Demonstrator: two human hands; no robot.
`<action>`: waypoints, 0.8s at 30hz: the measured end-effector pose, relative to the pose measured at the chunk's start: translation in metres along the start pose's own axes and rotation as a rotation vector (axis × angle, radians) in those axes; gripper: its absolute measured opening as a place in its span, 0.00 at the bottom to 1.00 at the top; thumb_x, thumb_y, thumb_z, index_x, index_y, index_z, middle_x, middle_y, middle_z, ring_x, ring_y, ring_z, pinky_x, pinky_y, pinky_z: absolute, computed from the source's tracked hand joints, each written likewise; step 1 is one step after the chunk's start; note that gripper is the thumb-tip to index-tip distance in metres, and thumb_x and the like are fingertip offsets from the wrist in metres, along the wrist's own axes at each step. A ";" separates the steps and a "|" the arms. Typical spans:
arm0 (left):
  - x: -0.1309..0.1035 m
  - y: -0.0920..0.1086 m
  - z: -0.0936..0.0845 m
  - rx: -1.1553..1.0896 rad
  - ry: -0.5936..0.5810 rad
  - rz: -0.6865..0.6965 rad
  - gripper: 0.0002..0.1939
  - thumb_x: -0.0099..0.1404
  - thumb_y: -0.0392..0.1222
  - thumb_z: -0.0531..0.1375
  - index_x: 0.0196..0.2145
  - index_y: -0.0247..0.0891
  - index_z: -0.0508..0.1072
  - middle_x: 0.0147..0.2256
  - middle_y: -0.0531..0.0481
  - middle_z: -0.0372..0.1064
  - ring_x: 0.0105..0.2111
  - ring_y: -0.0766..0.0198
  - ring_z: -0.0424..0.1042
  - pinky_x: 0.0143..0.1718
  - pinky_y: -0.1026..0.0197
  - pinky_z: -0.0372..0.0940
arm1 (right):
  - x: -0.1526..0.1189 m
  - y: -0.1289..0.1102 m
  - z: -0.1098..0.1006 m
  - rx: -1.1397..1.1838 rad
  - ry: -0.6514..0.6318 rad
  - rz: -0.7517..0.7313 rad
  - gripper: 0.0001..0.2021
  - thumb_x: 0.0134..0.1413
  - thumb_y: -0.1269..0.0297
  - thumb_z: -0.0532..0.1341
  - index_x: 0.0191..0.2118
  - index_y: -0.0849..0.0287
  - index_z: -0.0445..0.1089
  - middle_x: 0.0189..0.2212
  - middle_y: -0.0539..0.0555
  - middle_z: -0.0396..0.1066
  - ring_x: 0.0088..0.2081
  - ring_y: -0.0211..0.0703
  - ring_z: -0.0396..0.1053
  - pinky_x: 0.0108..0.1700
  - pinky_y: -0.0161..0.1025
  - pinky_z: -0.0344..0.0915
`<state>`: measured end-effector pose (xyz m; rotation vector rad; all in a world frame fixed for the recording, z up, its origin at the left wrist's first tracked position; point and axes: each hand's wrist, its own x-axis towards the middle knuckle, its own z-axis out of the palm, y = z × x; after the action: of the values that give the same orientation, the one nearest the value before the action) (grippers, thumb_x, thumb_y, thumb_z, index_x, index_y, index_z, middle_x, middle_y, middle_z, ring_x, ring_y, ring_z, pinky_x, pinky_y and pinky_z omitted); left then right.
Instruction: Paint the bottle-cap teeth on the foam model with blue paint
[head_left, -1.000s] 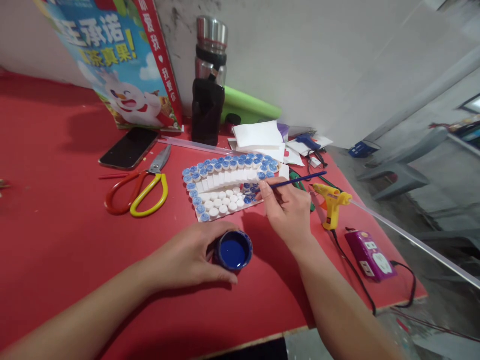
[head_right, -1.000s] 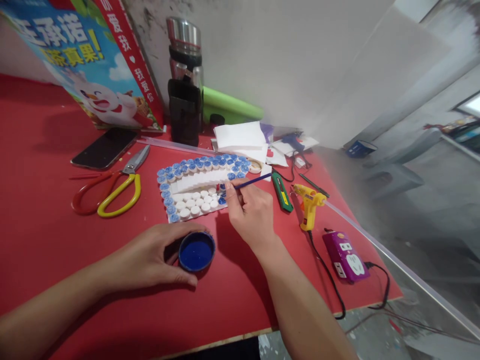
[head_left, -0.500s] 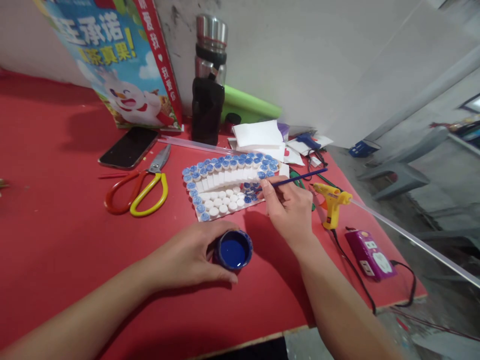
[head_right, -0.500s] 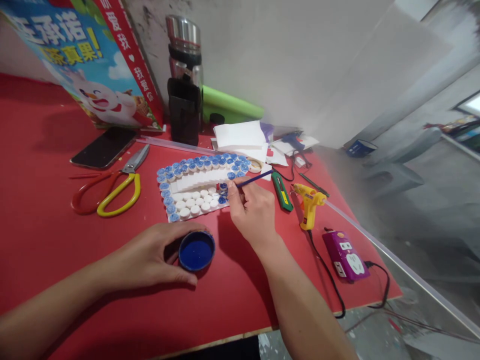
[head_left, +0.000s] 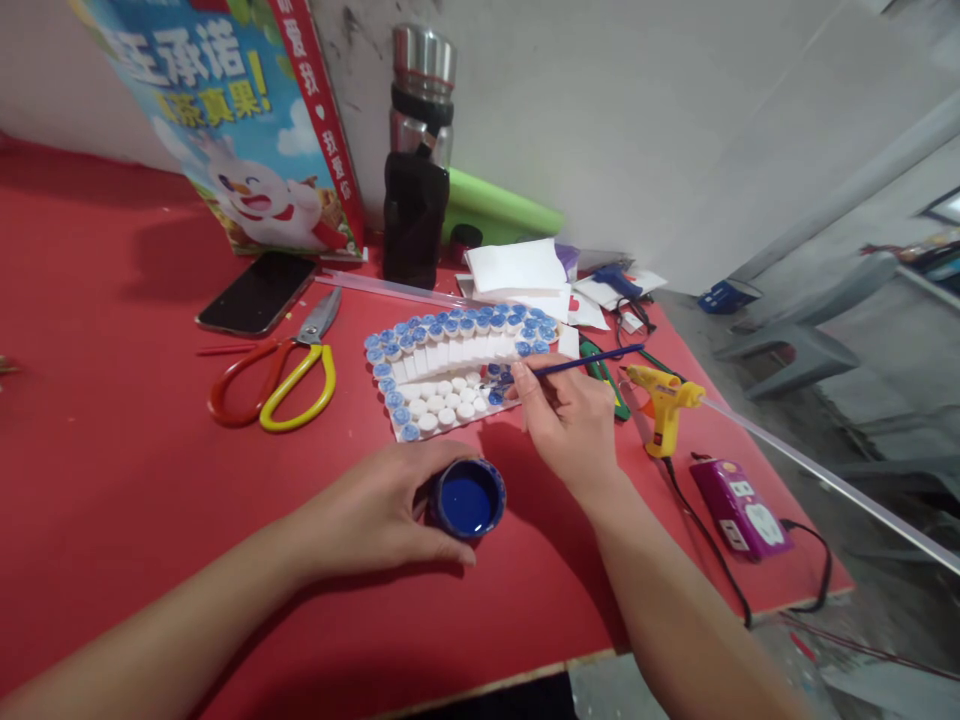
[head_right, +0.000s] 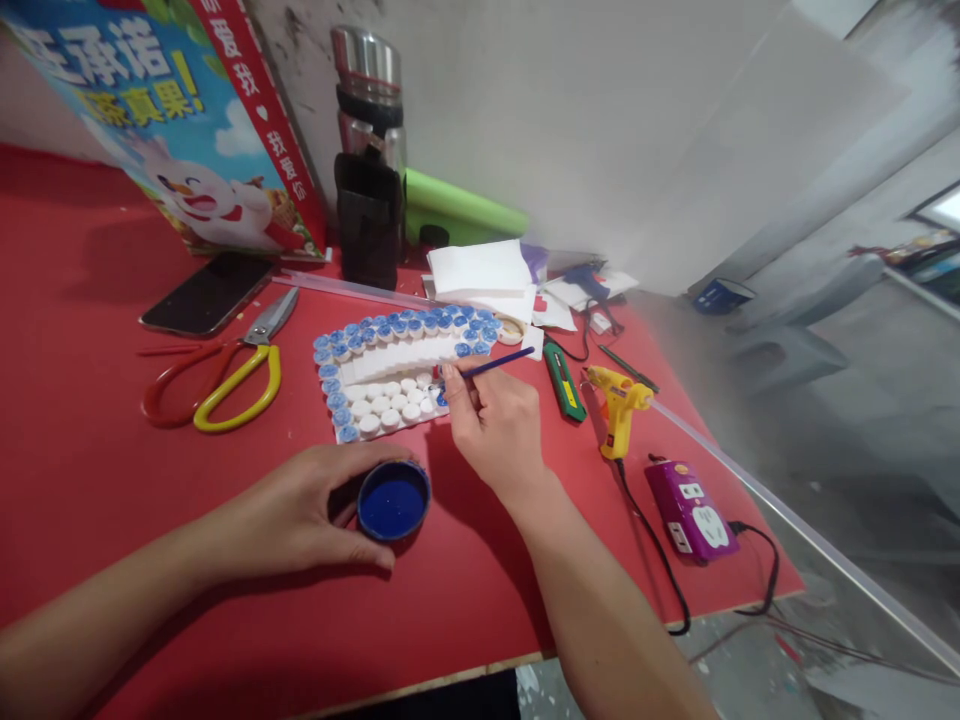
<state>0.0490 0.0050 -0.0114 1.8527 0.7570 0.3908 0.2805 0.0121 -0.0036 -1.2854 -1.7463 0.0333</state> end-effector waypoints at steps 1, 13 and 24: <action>0.000 0.000 0.000 0.001 0.001 0.004 0.29 0.55 0.49 0.79 0.52 0.45 0.78 0.48 0.52 0.81 0.45 0.54 0.78 0.43 0.58 0.69 | 0.000 0.000 0.000 0.006 -0.004 0.001 0.07 0.71 0.65 0.61 0.39 0.57 0.74 0.24 0.49 0.78 0.22 0.38 0.73 0.29 0.36 0.67; 0.000 -0.001 0.000 0.021 0.003 0.031 0.29 0.56 0.49 0.79 0.53 0.44 0.78 0.50 0.52 0.80 0.47 0.54 0.78 0.45 0.58 0.69 | 0.001 -0.001 0.000 0.021 -0.011 0.017 0.08 0.71 0.64 0.60 0.39 0.58 0.74 0.24 0.50 0.78 0.21 0.36 0.71 0.28 0.36 0.65; 0.000 -0.003 0.000 0.021 -0.001 0.014 0.30 0.55 0.50 0.79 0.54 0.45 0.77 0.50 0.53 0.81 0.47 0.54 0.79 0.45 0.58 0.69 | 0.001 0.002 -0.001 -0.025 0.006 0.003 0.08 0.71 0.64 0.60 0.39 0.58 0.74 0.23 0.49 0.76 0.20 0.37 0.70 0.29 0.37 0.65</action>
<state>0.0482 0.0055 -0.0140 1.8789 0.7501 0.3924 0.2821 0.0131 -0.0036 -1.3043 -1.7445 0.0091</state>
